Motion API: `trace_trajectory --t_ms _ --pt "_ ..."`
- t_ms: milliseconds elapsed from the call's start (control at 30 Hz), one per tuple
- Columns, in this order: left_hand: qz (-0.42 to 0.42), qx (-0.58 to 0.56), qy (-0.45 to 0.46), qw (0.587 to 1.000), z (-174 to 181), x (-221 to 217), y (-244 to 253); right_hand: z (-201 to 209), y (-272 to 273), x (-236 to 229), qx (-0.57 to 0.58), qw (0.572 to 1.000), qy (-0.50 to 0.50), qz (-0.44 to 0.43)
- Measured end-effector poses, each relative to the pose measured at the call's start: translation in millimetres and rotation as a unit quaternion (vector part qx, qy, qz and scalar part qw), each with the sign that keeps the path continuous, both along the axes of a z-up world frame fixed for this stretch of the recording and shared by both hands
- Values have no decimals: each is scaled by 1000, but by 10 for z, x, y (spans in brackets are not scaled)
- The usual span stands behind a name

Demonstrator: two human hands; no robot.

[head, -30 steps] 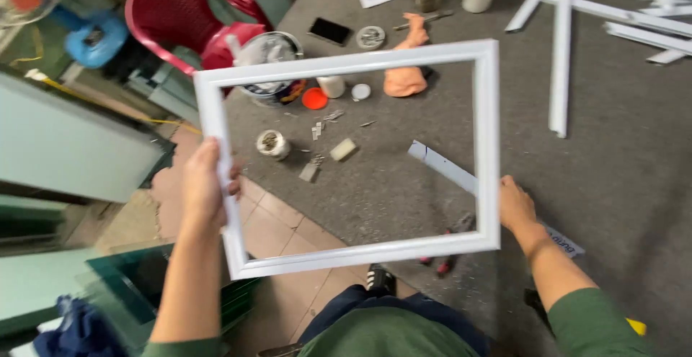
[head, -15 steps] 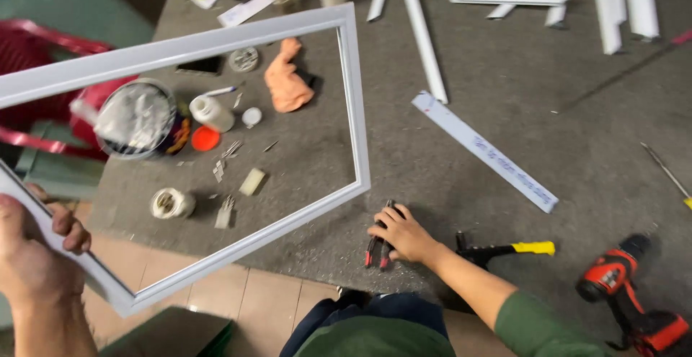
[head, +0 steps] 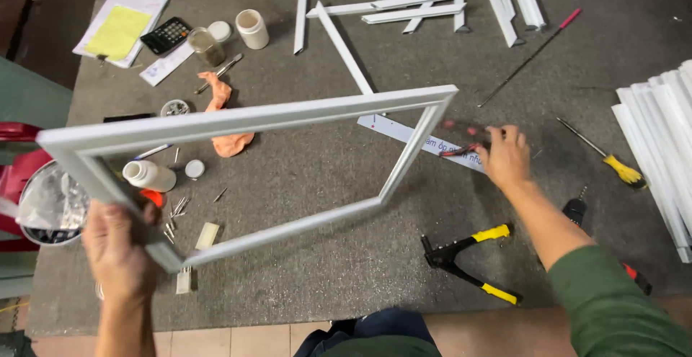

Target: The person assembles a white rectangular frame by aligning profile pieces on a workbench, drilling pilot holes, and fastening them with a manual rivet gun. They repeat the process for a second frame, using a power drill and rivet gun to secure the corners.

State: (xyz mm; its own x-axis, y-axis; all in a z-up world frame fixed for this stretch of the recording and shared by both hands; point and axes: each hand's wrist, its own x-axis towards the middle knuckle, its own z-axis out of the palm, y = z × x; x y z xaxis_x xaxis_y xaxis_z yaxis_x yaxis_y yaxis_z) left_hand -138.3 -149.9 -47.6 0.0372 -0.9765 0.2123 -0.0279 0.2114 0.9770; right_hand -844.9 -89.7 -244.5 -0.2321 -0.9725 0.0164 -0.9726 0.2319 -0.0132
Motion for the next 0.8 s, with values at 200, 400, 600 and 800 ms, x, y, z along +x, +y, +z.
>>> trace_trajectory --t_ms 200,400,600,800 --pt "-65 39 77 994 -675 -392 -349 -71 1132 1402 164 967 -170 99" --pt "-106 125 440 883 -1306 -363 -305 -680 1899 993 212 968 -78 111" --pt "-23 332 88 939 -787 -434 58 -277 1519 389 240 954 -178 11" --pt "36 537 -83 839 -1917 24 588 -756 540 -118 49 981 -169 -79"
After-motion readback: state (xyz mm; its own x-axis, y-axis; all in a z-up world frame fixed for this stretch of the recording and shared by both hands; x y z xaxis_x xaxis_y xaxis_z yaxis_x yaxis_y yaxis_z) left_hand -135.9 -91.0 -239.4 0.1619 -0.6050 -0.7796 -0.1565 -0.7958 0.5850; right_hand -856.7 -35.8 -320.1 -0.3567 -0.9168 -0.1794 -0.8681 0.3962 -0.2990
